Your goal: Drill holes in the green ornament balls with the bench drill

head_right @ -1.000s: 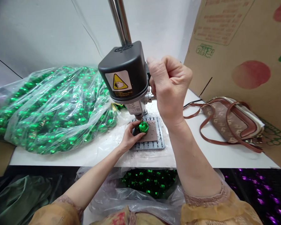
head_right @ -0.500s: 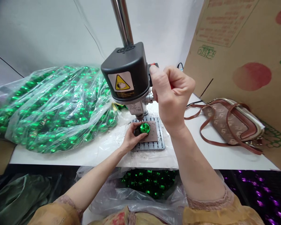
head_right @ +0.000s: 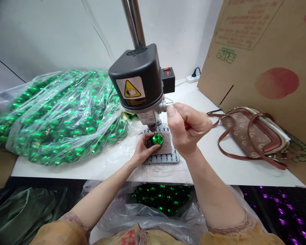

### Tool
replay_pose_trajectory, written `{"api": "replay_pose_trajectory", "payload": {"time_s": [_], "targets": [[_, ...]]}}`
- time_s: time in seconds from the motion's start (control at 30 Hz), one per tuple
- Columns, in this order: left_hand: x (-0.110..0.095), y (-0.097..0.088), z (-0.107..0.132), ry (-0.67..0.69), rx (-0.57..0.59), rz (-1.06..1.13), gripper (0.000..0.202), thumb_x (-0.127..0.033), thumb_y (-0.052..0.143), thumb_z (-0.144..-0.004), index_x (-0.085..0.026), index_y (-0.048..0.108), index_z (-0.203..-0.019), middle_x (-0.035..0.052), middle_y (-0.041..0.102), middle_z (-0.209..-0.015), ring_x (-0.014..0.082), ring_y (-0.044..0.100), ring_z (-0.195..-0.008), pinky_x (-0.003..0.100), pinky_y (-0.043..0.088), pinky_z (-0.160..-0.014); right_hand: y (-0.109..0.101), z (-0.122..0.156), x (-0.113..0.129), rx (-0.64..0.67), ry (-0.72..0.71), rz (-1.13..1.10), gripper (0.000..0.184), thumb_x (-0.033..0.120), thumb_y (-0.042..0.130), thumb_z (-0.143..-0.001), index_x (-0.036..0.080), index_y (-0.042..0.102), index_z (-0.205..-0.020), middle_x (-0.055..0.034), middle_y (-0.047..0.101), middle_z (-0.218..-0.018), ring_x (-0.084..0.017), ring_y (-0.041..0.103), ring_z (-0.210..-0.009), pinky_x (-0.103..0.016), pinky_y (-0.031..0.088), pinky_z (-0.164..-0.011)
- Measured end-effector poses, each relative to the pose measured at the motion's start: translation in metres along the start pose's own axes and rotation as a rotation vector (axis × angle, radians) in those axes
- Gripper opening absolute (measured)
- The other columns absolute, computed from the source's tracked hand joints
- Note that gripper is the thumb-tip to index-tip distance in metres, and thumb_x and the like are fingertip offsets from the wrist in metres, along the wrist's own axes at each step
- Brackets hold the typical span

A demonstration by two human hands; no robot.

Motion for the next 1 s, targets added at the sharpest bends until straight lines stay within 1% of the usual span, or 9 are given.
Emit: {"api": "replay_pose_trajectory", "payload": {"time_s": [0.13, 0.33, 0.5, 0.67, 0.87, 0.93, 1.0], "targets": [[0.0, 0.0, 0.0, -0.006, 0.002, -0.007, 0.053, -0.037, 0.082, -0.074, -0.02, 0.057, -0.118, 0.0099, 0.066, -0.121, 0.0257, 0.062, -0.117, 0.042, 0.048, -0.104, -0.003, 0.004, -0.003, -0.006, -0.034, 0.009, 0.05, 0.017, 0.06, -0.083, 0.018, 0.022, -0.051, 0.0066, 0.026, -0.044, -0.003, 0.027, -0.038, -0.027, 0.022, -0.041], [-0.003, 0.0, 0.0, 0.007, -0.003, -0.014, 0.052, -0.037, 0.081, -0.075, -0.02, 0.057, -0.117, 0.0097, 0.067, -0.118, 0.0256, 0.064, -0.114, 0.042, 0.049, -0.102, -0.008, 0.013, -0.006, 0.048, -0.1, -0.019, 0.047, 0.011, 0.058, -0.081, 0.016, 0.023, -0.051, 0.0063, 0.027, -0.046, -0.002, 0.028, -0.041, -0.024, 0.023, -0.043], [-0.003, 0.0, 0.0, -0.006, 0.002, -0.022, 0.052, -0.038, 0.081, -0.075, -0.02, 0.057, -0.117, 0.0098, 0.067, -0.119, 0.0256, 0.063, -0.115, 0.042, 0.049, -0.103, -0.009, 0.015, -0.007, 0.073, -0.139, -0.052, 0.047, 0.009, 0.057, -0.081, 0.016, 0.02, -0.054, 0.0066, 0.027, -0.048, -0.002, 0.028, -0.043, -0.024, 0.025, -0.044], [-0.002, 0.001, 0.0, -0.02, 0.013, 0.015, 0.052, -0.038, 0.081, -0.075, -0.02, 0.056, -0.118, 0.01, 0.066, -0.12, 0.0255, 0.063, -0.116, 0.042, 0.049, -0.103, -0.01, 0.016, -0.008, 0.083, -0.163, -0.061, 0.046, 0.007, 0.055, -0.081, 0.016, 0.019, -0.055, 0.0068, 0.026, -0.049, -0.002, 0.027, -0.044, -0.023, 0.027, -0.045], [-0.003, 0.002, 0.0, -0.031, 0.013, 0.026, 0.05, -0.037, 0.081, -0.075, -0.019, 0.056, -0.116, 0.0103, 0.066, -0.122, 0.0252, 0.062, -0.117, 0.042, 0.048, -0.103, -0.013, 0.027, -0.01, 0.108, -0.196, -0.043, 0.044, 0.004, 0.055, -0.078, 0.017, 0.021, -0.054, 0.0067, 0.025, -0.05, -0.003, 0.028, -0.042, -0.024, 0.028, -0.044], [-0.004, 0.001, 0.0, -0.028, 0.015, 0.02, 0.051, -0.037, 0.081, -0.075, -0.019, 0.056, -0.116, 0.0104, 0.066, -0.122, 0.0253, 0.062, -0.117, 0.042, 0.048, -0.103, -0.011, 0.025, -0.007, 0.085, -0.185, -0.041, 0.046, 0.007, 0.056, -0.079, 0.017, 0.019, -0.052, 0.0069, 0.025, -0.048, -0.003, 0.027, -0.041, -0.025, 0.027, -0.043], [-0.004, 0.001, -0.001, -0.023, 0.01, 0.003, 0.052, -0.037, 0.081, -0.075, -0.019, 0.057, -0.117, 0.0103, 0.066, -0.12, 0.0255, 0.063, -0.116, 0.042, 0.049, -0.102, -0.006, 0.014, -0.003, 0.033, -0.109, -0.033, 0.048, 0.01, 0.057, -0.081, 0.017, 0.02, -0.05, 0.0071, 0.025, -0.045, -0.003, 0.025, -0.039, -0.025, 0.023, -0.042]]}}
Point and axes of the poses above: each hand's wrist, its own z-axis away from the middle knuckle, its own y-axis out of the palm, x = y × z, the point moved 3 cm from there along -z, towards the middle knuckle
